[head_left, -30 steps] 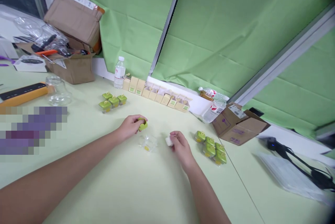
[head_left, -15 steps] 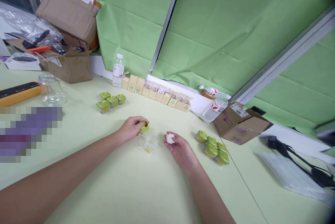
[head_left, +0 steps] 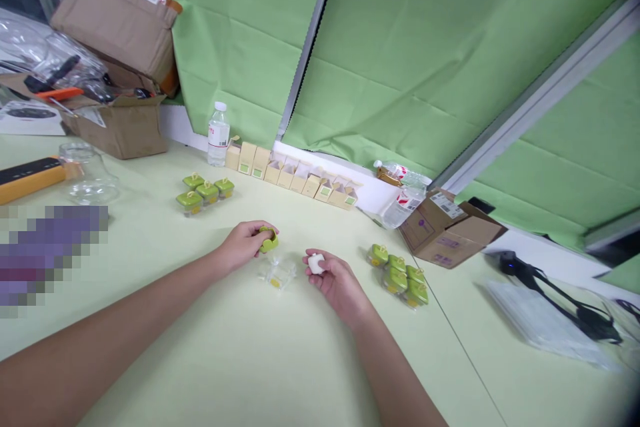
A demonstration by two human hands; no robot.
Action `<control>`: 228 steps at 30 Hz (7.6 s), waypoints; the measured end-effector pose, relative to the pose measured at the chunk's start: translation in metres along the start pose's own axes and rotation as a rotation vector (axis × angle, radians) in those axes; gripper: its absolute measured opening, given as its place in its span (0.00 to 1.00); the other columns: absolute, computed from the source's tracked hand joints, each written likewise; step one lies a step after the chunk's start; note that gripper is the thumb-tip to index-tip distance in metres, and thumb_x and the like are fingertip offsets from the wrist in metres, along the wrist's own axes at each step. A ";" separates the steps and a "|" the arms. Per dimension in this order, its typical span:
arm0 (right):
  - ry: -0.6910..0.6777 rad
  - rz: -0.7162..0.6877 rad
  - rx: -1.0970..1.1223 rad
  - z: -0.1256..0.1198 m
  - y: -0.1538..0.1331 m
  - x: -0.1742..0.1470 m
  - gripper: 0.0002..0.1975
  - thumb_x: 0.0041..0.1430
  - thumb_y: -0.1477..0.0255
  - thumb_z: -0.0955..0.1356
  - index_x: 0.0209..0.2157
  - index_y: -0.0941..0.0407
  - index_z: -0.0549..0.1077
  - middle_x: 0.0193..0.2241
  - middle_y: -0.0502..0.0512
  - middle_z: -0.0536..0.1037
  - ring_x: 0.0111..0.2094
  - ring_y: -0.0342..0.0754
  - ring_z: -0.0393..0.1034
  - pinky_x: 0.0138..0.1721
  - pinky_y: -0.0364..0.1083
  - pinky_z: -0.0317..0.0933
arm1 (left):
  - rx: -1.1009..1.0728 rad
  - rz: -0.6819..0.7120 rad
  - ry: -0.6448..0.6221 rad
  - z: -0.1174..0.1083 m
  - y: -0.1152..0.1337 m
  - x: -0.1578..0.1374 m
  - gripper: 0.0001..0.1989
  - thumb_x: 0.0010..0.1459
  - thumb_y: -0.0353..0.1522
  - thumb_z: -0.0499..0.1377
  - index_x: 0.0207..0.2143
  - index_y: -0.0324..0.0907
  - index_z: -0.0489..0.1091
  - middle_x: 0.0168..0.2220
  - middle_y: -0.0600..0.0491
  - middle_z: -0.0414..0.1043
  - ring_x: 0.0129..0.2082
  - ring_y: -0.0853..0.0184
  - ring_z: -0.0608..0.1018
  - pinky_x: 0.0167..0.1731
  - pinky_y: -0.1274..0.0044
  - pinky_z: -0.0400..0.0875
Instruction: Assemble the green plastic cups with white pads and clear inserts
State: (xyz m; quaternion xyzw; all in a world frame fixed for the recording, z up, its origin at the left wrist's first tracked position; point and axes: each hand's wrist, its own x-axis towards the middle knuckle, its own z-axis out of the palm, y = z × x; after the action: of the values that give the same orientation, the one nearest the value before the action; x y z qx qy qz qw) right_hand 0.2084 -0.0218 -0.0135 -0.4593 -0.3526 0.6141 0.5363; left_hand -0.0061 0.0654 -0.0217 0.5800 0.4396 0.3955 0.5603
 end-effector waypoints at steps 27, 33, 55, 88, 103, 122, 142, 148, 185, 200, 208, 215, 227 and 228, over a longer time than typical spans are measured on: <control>-0.110 -0.044 -0.029 0.003 -0.005 -0.008 0.18 0.45 0.75 0.69 0.41 0.58 0.80 0.41 0.59 0.80 0.38 0.49 0.74 0.41 0.47 0.67 | 0.030 -0.002 0.008 0.000 0.002 -0.002 0.15 0.48 0.37 0.58 0.36 0.41 0.77 0.29 0.54 0.71 0.23 0.72 0.68 0.20 0.82 0.61; -0.088 -0.055 -0.020 0.005 -0.005 -0.008 0.17 0.45 0.76 0.69 0.40 0.58 0.80 0.40 0.59 0.80 0.36 0.49 0.74 0.40 0.47 0.67 | 0.028 -0.008 0.002 0.001 0.005 -0.005 0.16 0.49 0.37 0.58 0.38 0.41 0.77 0.33 0.52 0.73 0.27 0.70 0.70 0.22 0.82 0.64; -0.089 -0.070 -0.017 0.009 -0.005 -0.008 0.16 0.41 0.77 0.65 0.35 0.60 0.78 0.32 0.57 0.76 0.27 0.44 0.66 0.25 0.41 0.57 | 0.073 -0.012 -0.037 0.000 0.005 -0.006 0.15 0.52 0.39 0.57 0.39 0.42 0.77 0.35 0.53 0.73 0.30 0.70 0.70 0.24 0.83 0.64; -0.323 -0.049 -0.024 0.015 -0.007 -0.016 0.11 0.37 0.75 0.61 0.25 0.59 0.71 0.22 0.52 0.68 0.19 0.40 0.52 0.23 0.43 0.44 | 0.096 0.028 -0.032 0.002 0.006 -0.007 0.16 0.51 0.39 0.57 0.38 0.41 0.78 0.32 0.53 0.74 0.26 0.70 0.70 0.22 0.82 0.64; -0.332 -0.014 0.008 0.019 -0.009 -0.022 0.15 0.37 0.76 0.64 0.32 0.58 0.73 0.28 0.52 0.69 0.24 0.42 0.54 0.23 0.42 0.44 | 0.103 0.023 -0.033 0.002 0.006 -0.007 0.17 0.51 0.39 0.57 0.38 0.41 0.78 0.32 0.52 0.74 0.26 0.71 0.71 0.22 0.82 0.64; -0.302 0.034 0.008 0.019 -0.009 -0.019 0.12 0.41 0.75 0.64 0.32 0.58 0.73 0.28 0.53 0.70 0.24 0.42 0.56 0.22 0.41 0.47 | 0.108 0.026 -0.046 0.001 0.004 -0.006 0.17 0.52 0.40 0.58 0.39 0.41 0.78 0.31 0.52 0.73 0.27 0.70 0.71 0.21 0.83 0.63; -0.332 0.012 -0.051 0.025 -0.011 -0.024 0.11 0.45 0.77 0.65 0.34 0.57 0.73 0.31 0.54 0.70 0.25 0.42 0.57 0.23 0.41 0.50 | 0.141 0.034 -0.032 0.001 0.006 -0.007 0.18 0.51 0.41 0.57 0.39 0.40 0.78 0.30 0.52 0.74 0.26 0.69 0.72 0.22 0.81 0.65; -0.350 -0.022 -0.081 0.026 -0.010 -0.025 0.15 0.47 0.77 0.66 0.39 0.58 0.75 0.35 0.56 0.71 0.29 0.44 0.60 0.27 0.43 0.55 | 0.127 0.037 -0.033 0.001 0.006 -0.007 0.18 0.50 0.41 0.57 0.38 0.41 0.78 0.29 0.53 0.74 0.26 0.69 0.71 0.22 0.81 0.64; -0.372 -0.022 -0.156 0.028 -0.011 -0.029 0.10 0.46 0.78 0.62 0.33 0.58 0.71 0.29 0.51 0.67 0.24 0.40 0.55 0.27 0.43 0.49 | 0.117 -0.002 -0.049 0.003 0.008 -0.008 0.17 0.50 0.40 0.58 0.38 0.41 0.77 0.29 0.54 0.71 0.26 0.71 0.68 0.22 0.82 0.63; -0.422 -0.116 -0.165 0.044 -0.019 -0.047 0.08 0.47 0.78 0.63 0.32 0.57 0.69 0.31 0.51 0.68 0.24 0.40 0.55 0.29 0.45 0.49 | 0.132 0.003 -0.049 0.002 0.013 -0.010 0.16 0.52 0.39 0.57 0.38 0.40 0.77 0.30 0.53 0.72 0.25 0.71 0.68 0.21 0.82 0.62; -0.447 -0.076 -0.114 0.044 -0.022 -0.048 0.14 0.43 0.76 0.64 0.35 0.58 0.71 0.33 0.53 0.68 0.26 0.42 0.57 0.29 0.45 0.50 | 0.138 0.018 -0.049 0.001 0.011 -0.010 0.16 0.51 0.39 0.57 0.38 0.40 0.77 0.30 0.53 0.72 0.25 0.71 0.69 0.21 0.82 0.62; -0.458 -0.063 -0.074 0.045 -0.021 -0.046 0.17 0.41 0.76 0.64 0.37 0.58 0.72 0.33 0.54 0.68 0.26 0.43 0.57 0.29 0.45 0.51 | 0.146 0.033 -0.060 0.001 0.009 -0.009 0.17 0.52 0.40 0.57 0.39 0.40 0.77 0.31 0.52 0.73 0.25 0.71 0.69 0.20 0.82 0.61; -0.389 -0.042 -0.087 0.047 -0.018 -0.046 0.12 0.50 0.76 0.64 0.38 0.57 0.71 0.36 0.55 0.68 0.29 0.44 0.58 0.29 0.45 0.53 | 0.120 0.021 -0.062 0.002 0.012 -0.010 0.17 0.50 0.40 0.57 0.38 0.41 0.77 0.30 0.53 0.73 0.25 0.70 0.70 0.22 0.80 0.62; -0.386 -0.045 -0.085 0.047 -0.018 -0.046 0.12 0.50 0.76 0.64 0.39 0.57 0.71 0.36 0.56 0.69 0.29 0.44 0.58 0.29 0.44 0.53 | 0.119 0.020 -0.063 0.002 0.012 -0.010 0.17 0.50 0.41 0.57 0.38 0.41 0.77 0.30 0.53 0.72 0.25 0.70 0.69 0.22 0.80 0.62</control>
State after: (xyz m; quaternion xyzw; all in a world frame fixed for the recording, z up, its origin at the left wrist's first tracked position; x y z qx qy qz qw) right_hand 0.1701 -0.0613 0.0268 -0.3472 -0.4844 0.6634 0.4524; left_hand -0.0066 0.0556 -0.0100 0.6287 0.4386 0.3557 0.5346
